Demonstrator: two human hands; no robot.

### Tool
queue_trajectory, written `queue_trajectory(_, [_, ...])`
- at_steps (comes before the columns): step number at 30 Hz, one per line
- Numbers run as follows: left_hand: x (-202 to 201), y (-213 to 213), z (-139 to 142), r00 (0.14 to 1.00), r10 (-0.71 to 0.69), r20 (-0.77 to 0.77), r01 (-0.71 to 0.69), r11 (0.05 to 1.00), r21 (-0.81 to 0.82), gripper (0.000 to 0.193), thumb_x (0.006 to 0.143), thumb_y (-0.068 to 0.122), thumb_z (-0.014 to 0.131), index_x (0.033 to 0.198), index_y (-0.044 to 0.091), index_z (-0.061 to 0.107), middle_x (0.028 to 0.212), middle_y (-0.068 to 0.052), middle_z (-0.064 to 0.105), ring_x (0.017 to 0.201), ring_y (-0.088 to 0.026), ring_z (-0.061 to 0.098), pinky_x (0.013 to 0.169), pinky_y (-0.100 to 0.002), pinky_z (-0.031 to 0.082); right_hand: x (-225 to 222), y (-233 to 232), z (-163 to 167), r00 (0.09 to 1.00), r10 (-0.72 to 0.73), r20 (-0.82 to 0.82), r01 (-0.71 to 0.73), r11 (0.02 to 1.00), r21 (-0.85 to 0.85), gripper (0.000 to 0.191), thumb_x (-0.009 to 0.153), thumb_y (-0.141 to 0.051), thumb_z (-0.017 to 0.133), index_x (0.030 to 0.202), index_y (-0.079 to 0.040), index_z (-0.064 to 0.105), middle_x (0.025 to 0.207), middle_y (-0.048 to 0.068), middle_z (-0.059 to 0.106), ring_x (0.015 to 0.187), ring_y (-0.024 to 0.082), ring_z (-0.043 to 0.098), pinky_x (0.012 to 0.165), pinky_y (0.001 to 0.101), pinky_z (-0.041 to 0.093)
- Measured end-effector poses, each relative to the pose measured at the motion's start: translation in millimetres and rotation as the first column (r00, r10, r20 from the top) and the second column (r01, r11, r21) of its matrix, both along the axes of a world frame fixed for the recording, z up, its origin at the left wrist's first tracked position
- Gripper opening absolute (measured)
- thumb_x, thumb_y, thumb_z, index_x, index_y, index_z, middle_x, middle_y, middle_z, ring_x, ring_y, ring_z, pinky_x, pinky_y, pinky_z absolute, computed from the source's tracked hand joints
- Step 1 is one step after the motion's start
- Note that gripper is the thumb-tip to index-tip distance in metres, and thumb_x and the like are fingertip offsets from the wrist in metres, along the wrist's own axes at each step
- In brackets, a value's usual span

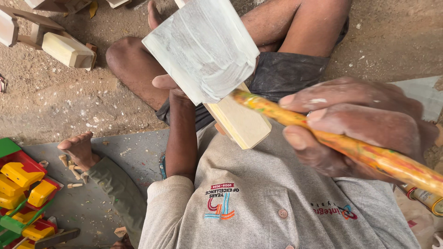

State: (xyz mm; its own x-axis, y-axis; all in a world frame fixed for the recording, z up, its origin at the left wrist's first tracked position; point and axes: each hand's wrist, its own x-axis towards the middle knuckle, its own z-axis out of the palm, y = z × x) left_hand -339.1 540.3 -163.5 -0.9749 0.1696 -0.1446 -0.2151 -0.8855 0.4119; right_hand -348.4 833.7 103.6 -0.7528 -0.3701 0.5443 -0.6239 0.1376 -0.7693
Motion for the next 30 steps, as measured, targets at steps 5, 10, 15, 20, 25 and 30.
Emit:
queue_trajectory(5, [-0.2,-1.6,-1.5,1.000,-0.019,-0.011,0.019,1.000,-0.002,0.125,0.070,0.085,0.056,0.160,0.002,0.026,0.159,-0.017,0.044,0.141,-0.030,0.050,0.117,-0.047,0.051,-7.0,18.2,11.4,0.998,0.043,-0.046,-0.034,0.984,0.175,0.039,0.086,0.004,0.081,0.108,0.001,0.049,0.092,0.021,0.070,0.092,0.032,0.078,0.078,0.0420,0.069])
queue_trajectory(10, [-1.9,-2.2,-3.6,0.999,-0.039,-0.014,0.039,0.999,-0.008,0.127,0.069,0.085,0.056,0.160,0.002,0.026,0.159,-0.017,0.044,0.141,-0.030,0.050,0.117,-0.047,0.050,-6.6,4.7,-0.8,0.997,-0.006,-0.076,0.011,0.997,0.075,0.037,0.084,0.005,0.081,0.107,0.002,0.051,0.091,0.023,0.069,0.090,0.035,0.078,0.079,0.0421,0.069])
queue_trajectory(15, [-3.3,0.0,-2.6,0.998,-0.062,-0.012,0.062,0.998,-0.009,0.129,0.068,0.086,0.056,0.160,0.001,0.026,0.159,-0.017,0.044,0.142,-0.030,0.050,0.118,-0.047,0.050,-2.4,-6.7,-38.3,0.995,-0.079,-0.057,0.071,0.989,-0.127,0.033,0.084,0.007,0.080,0.104,0.004,0.054,0.088,0.026,0.068,0.085,0.034,0.076,0.078,0.0417,0.069])
queue_trajectory(20, [-4.0,-0.1,-4.0,0.997,-0.073,-0.015,0.073,0.997,-0.017,0.130,0.067,0.087,0.056,0.160,0.001,0.026,0.160,-0.017,0.044,0.142,-0.030,0.050,0.118,-0.047,0.050,-7.3,-14.4,-24.0,0.989,-0.136,-0.052,0.130,0.987,-0.096,0.021,0.084,0.005,0.076,0.097,0.001,0.059,0.078,0.022,0.068,0.078,0.031,0.077,0.070,0.0385,0.069])
queue_trajectory(25, [-5.1,-1.9,-7.1,0.996,-0.085,-0.024,0.084,0.996,-0.021,0.132,0.066,0.088,0.056,0.161,0.001,0.026,0.160,-0.016,0.044,0.143,-0.029,0.050,0.119,-0.046,0.049,-6.6,-6.1,-11.1,0.995,-0.094,0.047,0.094,0.996,-0.004,0.023,0.095,-0.003,0.072,0.104,0.002,0.052,0.090,0.025,0.068,0.084,0.031,0.077,0.075,0.0380,0.068])
queue_trajectory(30, [-9.3,0.0,-7.6,0.995,-0.095,-0.033,0.094,0.995,-0.023,0.134,0.065,0.088,0.056,0.161,0.000,0.026,0.160,-0.016,0.044,0.143,-0.029,0.049,0.119,-0.046,0.049,-6.8,7.9,-30.4,0.995,-0.082,-0.047,0.077,0.991,-0.105,0.021,0.091,-0.004,0.073,0.099,0.000,0.053,0.083,0.020,0.069,0.078,0.031,0.078,0.070,0.0413,0.069])
